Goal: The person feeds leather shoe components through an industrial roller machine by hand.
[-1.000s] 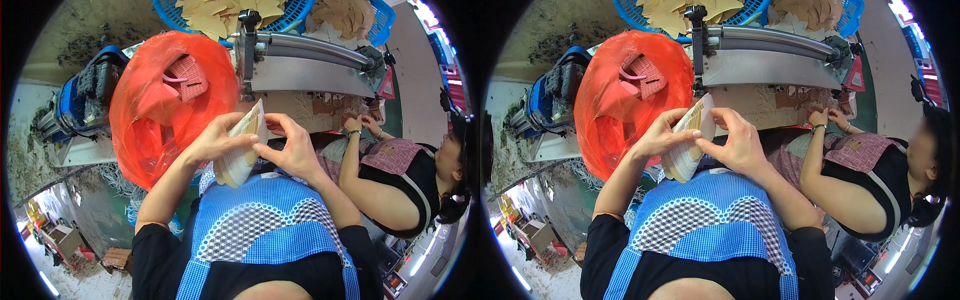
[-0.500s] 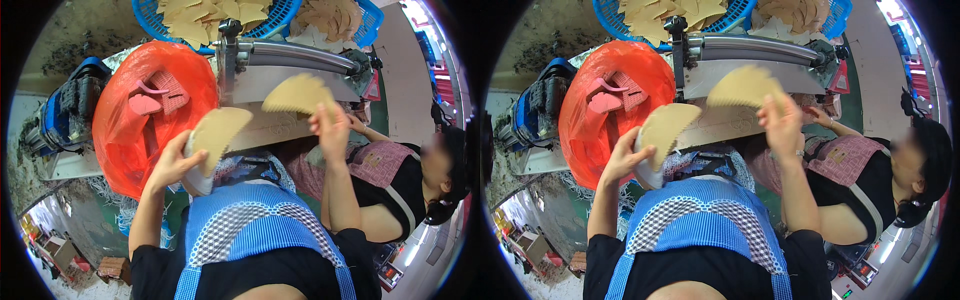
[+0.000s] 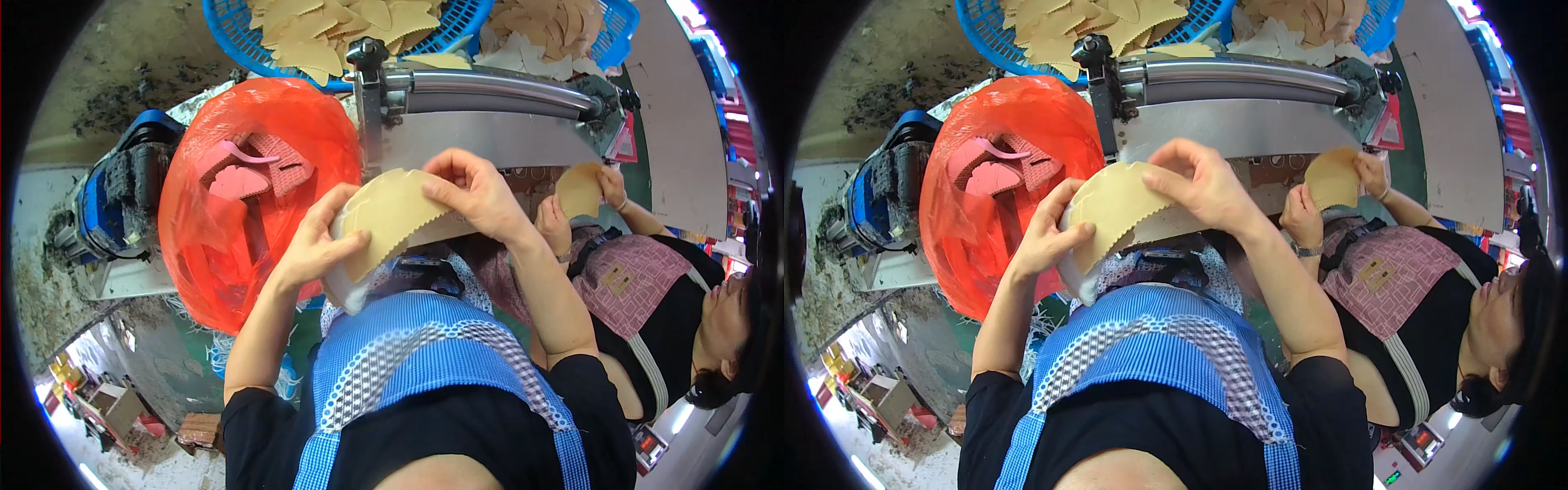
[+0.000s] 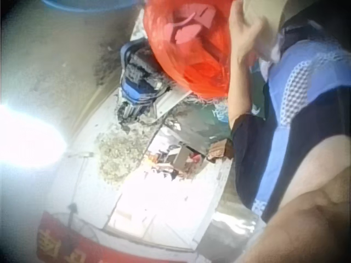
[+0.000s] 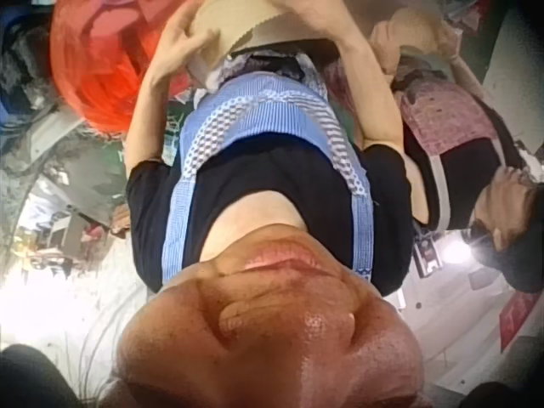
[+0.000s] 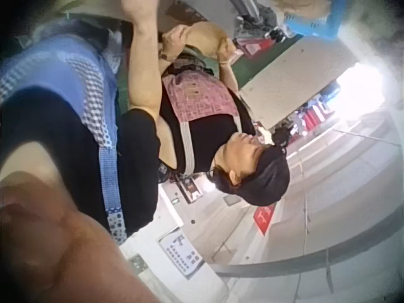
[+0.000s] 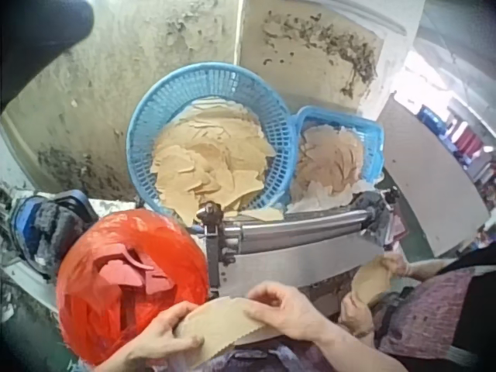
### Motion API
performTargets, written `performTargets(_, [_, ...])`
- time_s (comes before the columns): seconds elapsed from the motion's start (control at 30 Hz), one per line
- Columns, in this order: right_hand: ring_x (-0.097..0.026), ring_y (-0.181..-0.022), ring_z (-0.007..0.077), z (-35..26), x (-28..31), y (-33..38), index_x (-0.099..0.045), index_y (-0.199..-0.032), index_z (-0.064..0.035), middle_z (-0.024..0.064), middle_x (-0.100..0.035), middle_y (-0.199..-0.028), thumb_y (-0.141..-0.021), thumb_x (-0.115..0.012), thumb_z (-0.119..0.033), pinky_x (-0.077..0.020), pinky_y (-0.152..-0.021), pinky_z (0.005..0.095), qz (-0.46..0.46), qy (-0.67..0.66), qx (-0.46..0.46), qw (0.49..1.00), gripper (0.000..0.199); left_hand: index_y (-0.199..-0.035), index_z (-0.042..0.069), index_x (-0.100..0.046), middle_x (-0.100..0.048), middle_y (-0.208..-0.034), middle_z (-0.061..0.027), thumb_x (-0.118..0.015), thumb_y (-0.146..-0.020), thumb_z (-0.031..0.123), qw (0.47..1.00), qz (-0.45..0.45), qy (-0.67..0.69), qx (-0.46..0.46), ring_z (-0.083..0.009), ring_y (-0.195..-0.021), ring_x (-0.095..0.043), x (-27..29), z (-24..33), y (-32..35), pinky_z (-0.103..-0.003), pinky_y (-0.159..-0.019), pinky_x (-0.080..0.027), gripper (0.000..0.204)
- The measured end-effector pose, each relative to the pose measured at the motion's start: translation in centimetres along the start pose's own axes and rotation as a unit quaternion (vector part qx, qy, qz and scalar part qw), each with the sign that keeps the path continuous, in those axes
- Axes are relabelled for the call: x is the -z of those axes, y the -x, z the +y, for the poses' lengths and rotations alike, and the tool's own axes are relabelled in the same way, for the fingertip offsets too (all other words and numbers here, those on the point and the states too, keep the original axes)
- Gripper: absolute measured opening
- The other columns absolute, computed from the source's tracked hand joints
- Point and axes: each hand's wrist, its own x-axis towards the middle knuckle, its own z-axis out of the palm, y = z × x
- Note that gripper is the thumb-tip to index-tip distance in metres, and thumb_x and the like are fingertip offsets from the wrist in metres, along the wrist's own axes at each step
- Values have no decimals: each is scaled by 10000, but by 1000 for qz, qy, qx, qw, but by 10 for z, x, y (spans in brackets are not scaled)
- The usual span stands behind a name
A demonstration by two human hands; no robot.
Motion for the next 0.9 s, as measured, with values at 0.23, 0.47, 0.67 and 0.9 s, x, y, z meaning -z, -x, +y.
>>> performTargets(0.23, [-529, -678, 64, -2, -9, 26, -651, -883, 10, 41, -612, -700, -916, -666, -196, -444, -636, 250, 205, 94, 21, 974, 209, -1082, -17, -597, -644, -930, -75, -695, -896, 268, 996, 6, -83, 37, -117, -861, -596, -21, 3, -24, -278, -769, -492, 354])
performTargets(0.47, [-625, -747, 214, 0, -11, 37, -627, -946, 8, 120, -627, -887, -853, -679, -114, -484, -646, 305, 220, 265, 174, 923, 162, -1054, -44, -641, -643, -807, -33, -564, -993, 279, 996, 10, -70, 59, -63, -756, -560, -26, -10, -28, -254, -668, -478, 338])
performTargets(0.67, [-491, -653, 58, 6, -14, 41, -615, -877, 22, 9, -577, -716, -918, -669, -186, -408, -580, 231, 157, 64, 36, 985, 218, -1147, -43, -621, -671, -934, -45, -591, -977, 270, 980, -55, 29, 188, -94, -849, -608, -15, 1, -18, -274, -747, -511, 358])
performTargets(0.9, [-430, -594, 33, 23, -31, 42, -612, -819, 19, -24, -531, -643, -965, -623, -215, -358, -515, 229, 243, 91, 66, 964, 275, -1304, -24, -512, -621, -1166, -113, -721, -885, 241, 998, -54, 16, 33, -145, -1088, -578, -16, -1, -3, -292, -931, -471, 538])
